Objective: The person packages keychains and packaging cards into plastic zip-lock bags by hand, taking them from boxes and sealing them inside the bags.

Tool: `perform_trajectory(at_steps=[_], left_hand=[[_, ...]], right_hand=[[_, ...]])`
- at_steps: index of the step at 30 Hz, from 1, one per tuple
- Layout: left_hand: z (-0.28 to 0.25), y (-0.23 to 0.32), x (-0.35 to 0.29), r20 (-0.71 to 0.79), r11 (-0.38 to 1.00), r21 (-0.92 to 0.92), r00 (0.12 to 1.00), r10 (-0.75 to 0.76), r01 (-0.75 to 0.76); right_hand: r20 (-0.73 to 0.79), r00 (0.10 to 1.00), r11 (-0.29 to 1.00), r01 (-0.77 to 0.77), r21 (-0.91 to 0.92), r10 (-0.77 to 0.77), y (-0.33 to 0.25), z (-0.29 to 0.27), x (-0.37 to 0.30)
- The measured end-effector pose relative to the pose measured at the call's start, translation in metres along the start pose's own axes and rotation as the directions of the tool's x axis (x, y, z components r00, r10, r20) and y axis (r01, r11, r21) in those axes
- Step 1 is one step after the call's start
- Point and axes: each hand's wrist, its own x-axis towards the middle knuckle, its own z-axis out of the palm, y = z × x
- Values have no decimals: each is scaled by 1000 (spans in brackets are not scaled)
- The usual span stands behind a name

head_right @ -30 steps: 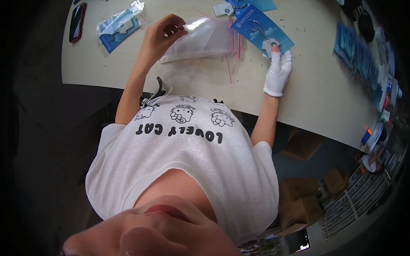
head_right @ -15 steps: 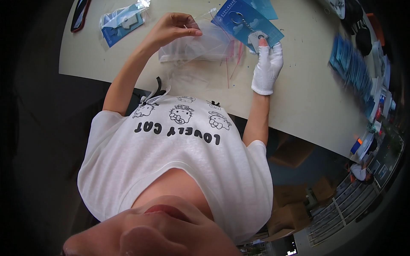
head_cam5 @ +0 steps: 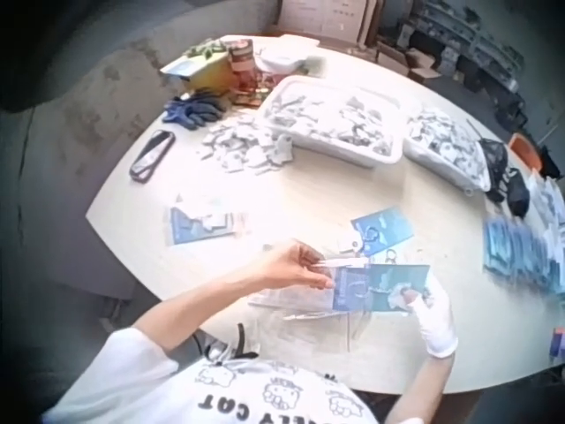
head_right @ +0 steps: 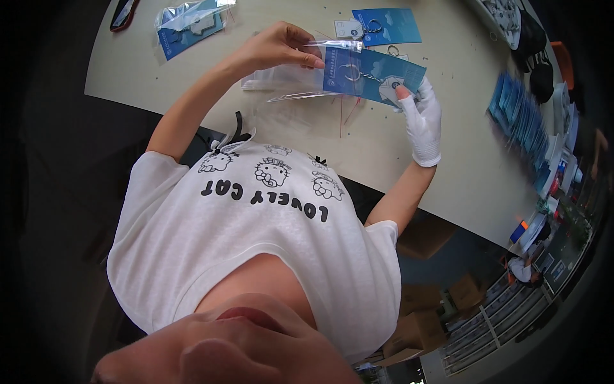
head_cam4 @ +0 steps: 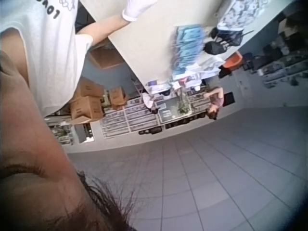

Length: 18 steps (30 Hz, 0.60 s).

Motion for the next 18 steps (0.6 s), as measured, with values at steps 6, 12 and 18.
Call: perform_trajectory(at_steps=[6, 12, 18], left_hand=[[10, 10, 4, 99, 951, 290, 992, 79, -105], [-7, 1, -2, 19, 838, 443, 937, 348, -320], [-9, 20, -3, 220, 948, 312, 975, -16, -55]], right_hand=[[1, 984, 981, 175, 89, -176, 5, 50, 15], [-400, 899, 948, 266, 173, -179, 25, 88, -1], [-408, 782, 882, 406, -239, -471, 41, 108, -10]])
